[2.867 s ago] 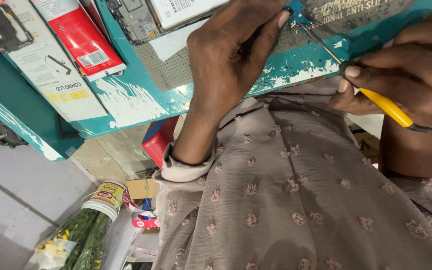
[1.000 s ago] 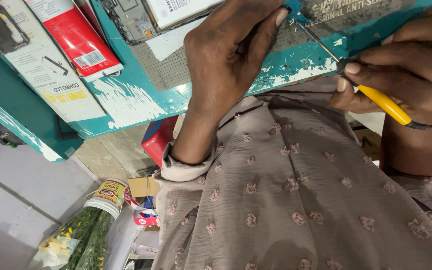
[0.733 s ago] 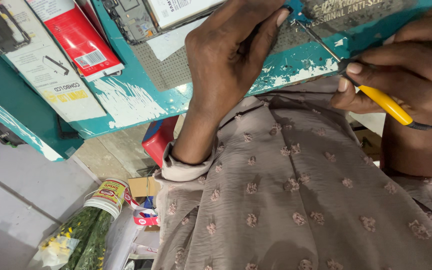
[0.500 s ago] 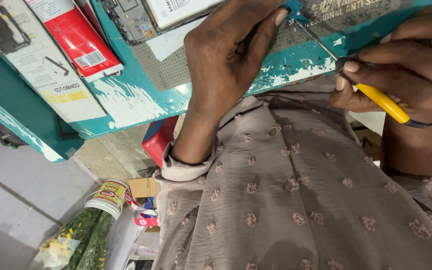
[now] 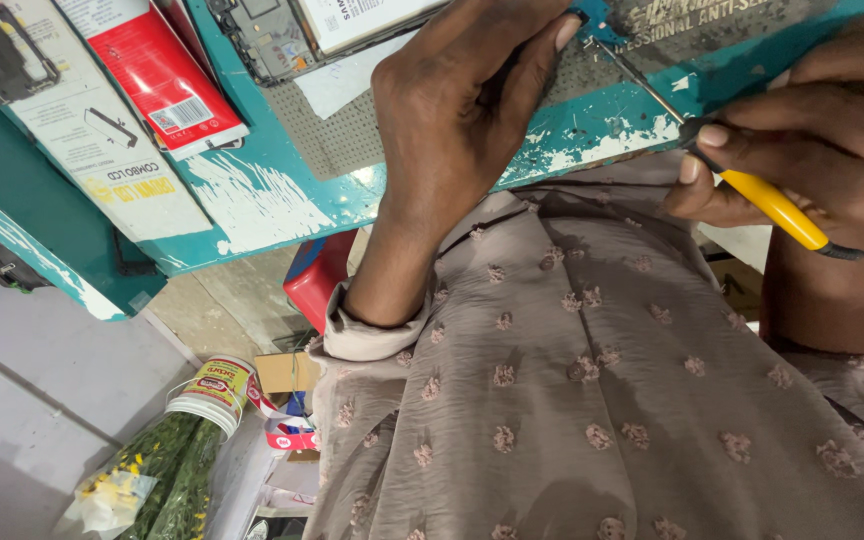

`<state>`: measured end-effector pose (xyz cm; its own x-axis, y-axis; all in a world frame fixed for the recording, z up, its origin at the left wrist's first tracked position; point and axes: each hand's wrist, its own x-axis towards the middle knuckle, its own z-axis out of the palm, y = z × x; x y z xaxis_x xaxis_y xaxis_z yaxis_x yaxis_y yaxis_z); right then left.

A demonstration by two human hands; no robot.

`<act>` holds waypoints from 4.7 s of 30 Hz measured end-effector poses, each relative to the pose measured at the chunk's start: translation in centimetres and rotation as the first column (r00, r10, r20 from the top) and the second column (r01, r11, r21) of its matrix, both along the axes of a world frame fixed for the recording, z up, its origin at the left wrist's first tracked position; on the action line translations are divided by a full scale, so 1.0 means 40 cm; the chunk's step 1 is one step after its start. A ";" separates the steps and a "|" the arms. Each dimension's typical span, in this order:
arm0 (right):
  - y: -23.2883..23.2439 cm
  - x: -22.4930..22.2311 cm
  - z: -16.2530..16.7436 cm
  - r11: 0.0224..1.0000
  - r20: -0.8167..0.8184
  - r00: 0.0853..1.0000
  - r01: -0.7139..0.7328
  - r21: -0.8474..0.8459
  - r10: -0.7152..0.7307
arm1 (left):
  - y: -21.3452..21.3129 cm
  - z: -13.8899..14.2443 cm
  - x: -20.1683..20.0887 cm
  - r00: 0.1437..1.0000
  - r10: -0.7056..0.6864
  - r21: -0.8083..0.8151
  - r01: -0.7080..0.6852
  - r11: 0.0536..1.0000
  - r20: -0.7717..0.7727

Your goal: The person solders a small blue circuit board on a work mat, holding the board with one hand and a soldering iron with the other. They reposition the board, touch the iron to its contacts, and at one point use a yellow ring-shaped tool to hold the board while continuing to solder.

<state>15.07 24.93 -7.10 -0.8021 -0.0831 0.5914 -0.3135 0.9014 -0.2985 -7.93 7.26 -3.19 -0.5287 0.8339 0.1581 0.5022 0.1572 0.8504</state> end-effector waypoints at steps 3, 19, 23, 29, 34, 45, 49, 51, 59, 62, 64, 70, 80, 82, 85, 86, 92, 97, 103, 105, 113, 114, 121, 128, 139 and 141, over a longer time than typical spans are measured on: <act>0.007 -0.003 -0.014 0.999 -0.026 0.999 -0.037 -0.021 0.036 | 0.001 0.001 0.000 1.000 -0.003 -0.003 0.003 1.000 -0.007; 0.016 -0.006 0.006 0.997 -0.027 0.997 -0.069 -0.036 0.069 | 0.005 0.003 0.001 1.000 0.007 -0.002 -0.007 1.000 0.003; 0.008 -0.012 0.011 0.997 -0.016 0.999 -0.039 -0.067 0.038 | 0.004 0.003 0.003 1.000 0.010 -0.012 -0.009 1.000 0.021; 0.015 -0.012 0.008 0.996 -0.002 0.997 -0.074 -0.051 0.074 | 0.003 0.002 0.002 1.000 0.009 -0.011 -0.009 1.000 0.015; 0.012 -0.015 0.008 0.995 -0.026 0.998 -0.067 -0.071 0.066 | 0.005 0.002 0.000 1.000 0.000 0.010 0.000 1.000 0.006; 0.021 -0.043 0.031 0.988 -0.035 0.996 -0.089 -0.124 0.086 | 0.011 0.015 -0.001 1.000 -0.008 0.005 0.008 1.000 0.009; 0.019 -0.046 0.039 0.990 -0.026 0.995 -0.102 -0.094 0.100 | 0.010 0.017 -0.001 1.000 -0.008 0.001 0.008 1.000 0.002; 0.015 -0.044 0.043 0.994 0.007 0.998 -0.067 -0.087 0.068 | 0.011 0.017 -0.001 1.000 -0.009 -0.002 0.009 1.000 0.006; 0.005 -0.042 0.033 0.997 -0.048 0.999 -0.019 -0.077 0.015 | 0.011 0.017 0.000 1.000 -0.004 -0.008 0.004 1.000 0.008; 0.008 -0.040 0.031 0.998 -0.050 0.998 -0.038 -0.045 0.036 | 0.011 0.015 0.000 1.000 -0.006 -0.008 0.006 1.000 0.003; 0.009 -0.039 0.030 0.998 -0.035 0.998 -0.046 -0.049 0.044 | 0.014 0.012 -0.001 1.000 -0.007 0.008 0.008 1.000 -0.012; 0.003 -0.039 0.032 0.998 -0.059 0.998 -0.013 -0.059 0.009 | 0.014 0.010 -0.001 1.000 -0.007 0.016 0.007 1.000 -0.001; -0.001 -0.035 0.025 0.998 -0.036 0.999 0.010 -0.060 -0.012 | 0.011 0.010 -0.001 1.000 -0.007 0.013 0.007 1.000 0.005; -0.003 -0.032 0.025 0.997 -0.022 1.000 0.019 -0.074 -0.020 | 0.013 0.011 0.000 1.000 -0.008 0.018 0.008 1.000 0.004; -0.003 -0.029 0.029 0.997 -0.012 1.000 0.023 -0.077 -0.024 | 0.013 0.013 0.002 1.000 -0.005 0.011 0.005 1.000 0.007; -0.003 -0.030 0.030 0.997 -0.012 1.000 0.024 -0.072 -0.025 | 0.013 0.014 0.002 1.000 -0.004 0.008 0.004 1.000 0.007; -0.003 -0.036 0.031 0.997 -0.034 0.999 0.015 -0.080 -0.017 | 0.012 0.014 0.000 1.000 -0.011 0.008 0.011 1.000 0.008; 0.005 -0.023 0.021 0.997 -0.021 1.000 -0.010 -0.076 0.008 | 0.013 0.010 0.002 1.000 -0.006 0.011 0.005 1.000 0.007; 0.008 -0.023 0.007 0.994 -0.033 0.999 -0.035 -0.100 0.032 | 0.013 0.007 0.001 1.000 -0.006 0.015 0.006 1.000 -0.003; 0.007 -0.023 0.014 0.993 -0.046 0.999 -0.032 -0.112 0.027 | 0.013 0.007 0.002 1.000 -0.006 0.013 0.006 1.000 -0.004; 0.016 -0.025 0.015 0.989 -0.017 0.997 -0.077 -0.129 0.076 | 0.013 0.006 0.002 1.000 -0.008 0.016 0.008 1.000 0.001; 0.016 -0.020 0.011 0.988 -0.018 0.997 -0.070 -0.139 0.068 | 0.014 0.006 0.002 1.000 -0.010 0.016 0.010 1.000 0.003; 0.003 0.012 -0.023 0.986 0.006 1.000 -0.019 -0.163 0.020 | 0.013 0.006 0.003 1.000 -0.005 0.008 0.005 1.000 -0.001; 0.012 -0.001 -0.013 0.992 -0.009 0.999 -0.049 -0.119 0.048 | 0.012 0.006 0.001 1.000 -0.012 0.014 0.012 1.000 0.012; 0.018 -0.006 0.002 0.992 -0.028 0.998 -0.056 -0.114 0.053 | 0.012 0.007 0.002 1.000 -0.007 -0.016 0.007 1.000 0.011; 0.019 -0.007 -0.003 0.988 -0.036 0.996 -0.088 -0.127 0.084 | 0.012 0.008 0.002 1.000 -0.008 -0.011 0.008 1.000 0.008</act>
<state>14.80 25.68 -7.22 -0.7768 -0.0724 0.6256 -0.3986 0.8256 -0.3994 -7.85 7.74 -2.87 -0.5231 0.8399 0.1446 0.4967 0.1626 0.8526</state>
